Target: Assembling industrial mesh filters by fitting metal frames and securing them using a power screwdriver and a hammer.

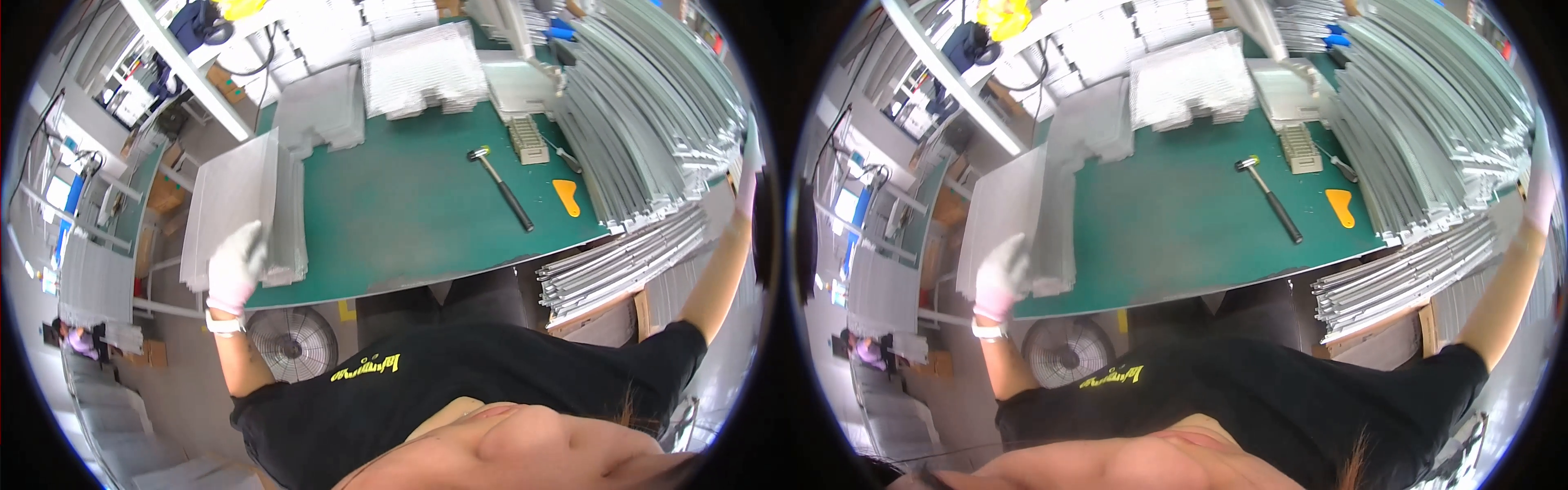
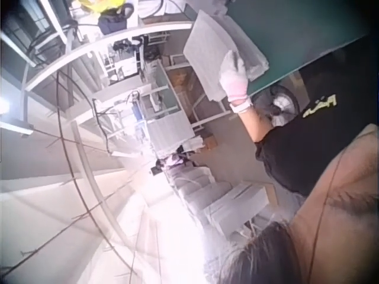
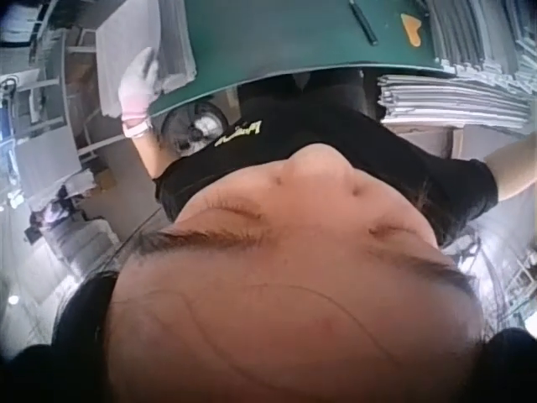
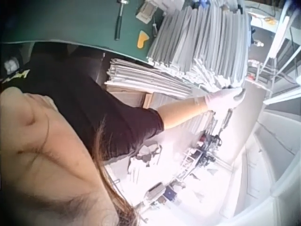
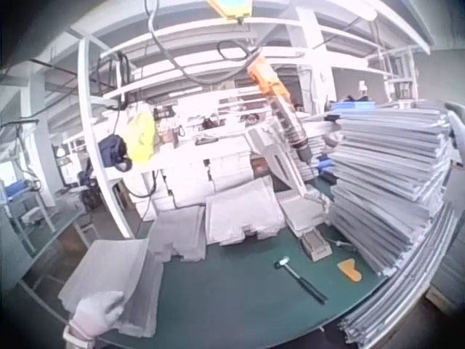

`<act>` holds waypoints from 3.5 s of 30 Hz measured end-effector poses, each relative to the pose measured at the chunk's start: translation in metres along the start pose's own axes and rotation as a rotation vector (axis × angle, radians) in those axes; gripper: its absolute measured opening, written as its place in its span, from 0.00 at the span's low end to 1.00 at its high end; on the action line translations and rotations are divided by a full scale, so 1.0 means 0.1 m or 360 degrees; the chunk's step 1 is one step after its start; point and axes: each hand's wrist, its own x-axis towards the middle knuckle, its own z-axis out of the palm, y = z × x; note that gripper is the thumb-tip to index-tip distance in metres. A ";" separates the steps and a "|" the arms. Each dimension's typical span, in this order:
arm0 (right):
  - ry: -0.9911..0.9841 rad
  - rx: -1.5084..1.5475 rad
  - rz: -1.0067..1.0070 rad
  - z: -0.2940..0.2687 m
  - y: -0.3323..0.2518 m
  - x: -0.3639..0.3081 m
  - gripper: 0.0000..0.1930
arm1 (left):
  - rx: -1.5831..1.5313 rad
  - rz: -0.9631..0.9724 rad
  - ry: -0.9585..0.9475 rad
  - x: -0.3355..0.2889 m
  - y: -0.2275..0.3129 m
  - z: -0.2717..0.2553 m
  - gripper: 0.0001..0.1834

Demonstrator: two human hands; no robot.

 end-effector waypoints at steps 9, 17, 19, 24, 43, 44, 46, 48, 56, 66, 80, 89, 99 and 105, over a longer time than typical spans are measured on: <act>-0.0740 -0.0164 -0.0424 0.23 0.48 -1.55 0.19 | -0.0099 0.0381 0.0784 0.09 1.15 -0.25 0.24; -0.1884 0.0146 -0.0780 2.23 0.61 -3.37 0.23 | -0.1027 0.0661 -0.0680 0.06 2.43 1.48 0.30; -0.2022 -0.0122 -0.0828 2.51 0.88 -3.62 0.25 | -0.1220 0.0581 -0.0895 0.16 2.31 1.51 0.30; -0.2249 -0.0431 -0.1035 2.85 0.92 -3.50 0.27 | -0.0331 0.0167 -0.0334 0.42 1.45 1.76 0.35; -0.1595 -0.1238 -0.0031 6.47 -0.37 -3.18 0.25 | -0.0339 -0.0079 -0.0348 0.52 0.93 2.20 0.41; -0.1595 -0.1245 -0.0032 6.47 -0.39 -3.17 0.25 | -0.0346 -0.0070 -0.0314 0.52 0.92 2.23 0.41; -0.1654 -0.1273 0.0056 6.45 -0.47 -3.13 0.25 | -0.0355 -0.0060 -0.0281 0.52 0.92 2.24 0.41; -0.1628 -0.1211 0.0043 6.40 -0.55 -3.06 0.23 | -0.0355 -0.0085 -0.0295 0.52 0.91 2.23 0.40; -0.1360 -0.0769 0.0192 6.52 -0.51 -2.84 0.22 | -0.0369 -0.0093 -0.0300 0.52 0.91 2.22 0.40; -0.1447 0.1013 -0.0012 6.45 -0.61 -2.19 0.20 | -0.0477 -0.0069 -0.0159 0.51 0.91 2.27 0.35; -0.1700 0.1413 0.1323 5.55 -0.44 -2.52 0.25 | -0.0304 -0.0068 -0.0180 0.54 0.93 2.35 0.36; -0.1212 0.0544 -0.0284 5.75 -0.55 -2.36 0.19 | -0.0375 -0.0104 -0.0194 0.52 0.93 2.28 0.34; -0.1173 0.0875 -0.0334 4.34 -0.42 -2.36 0.16 | -0.1173 -0.0145 0.0391 0.51 0.72 2.54 0.37; -0.1357 0.0838 -0.0161 2.53 0.19 -3.35 0.16 | -0.3497 -0.0039 0.0477 -0.06 0.61 1.93 0.50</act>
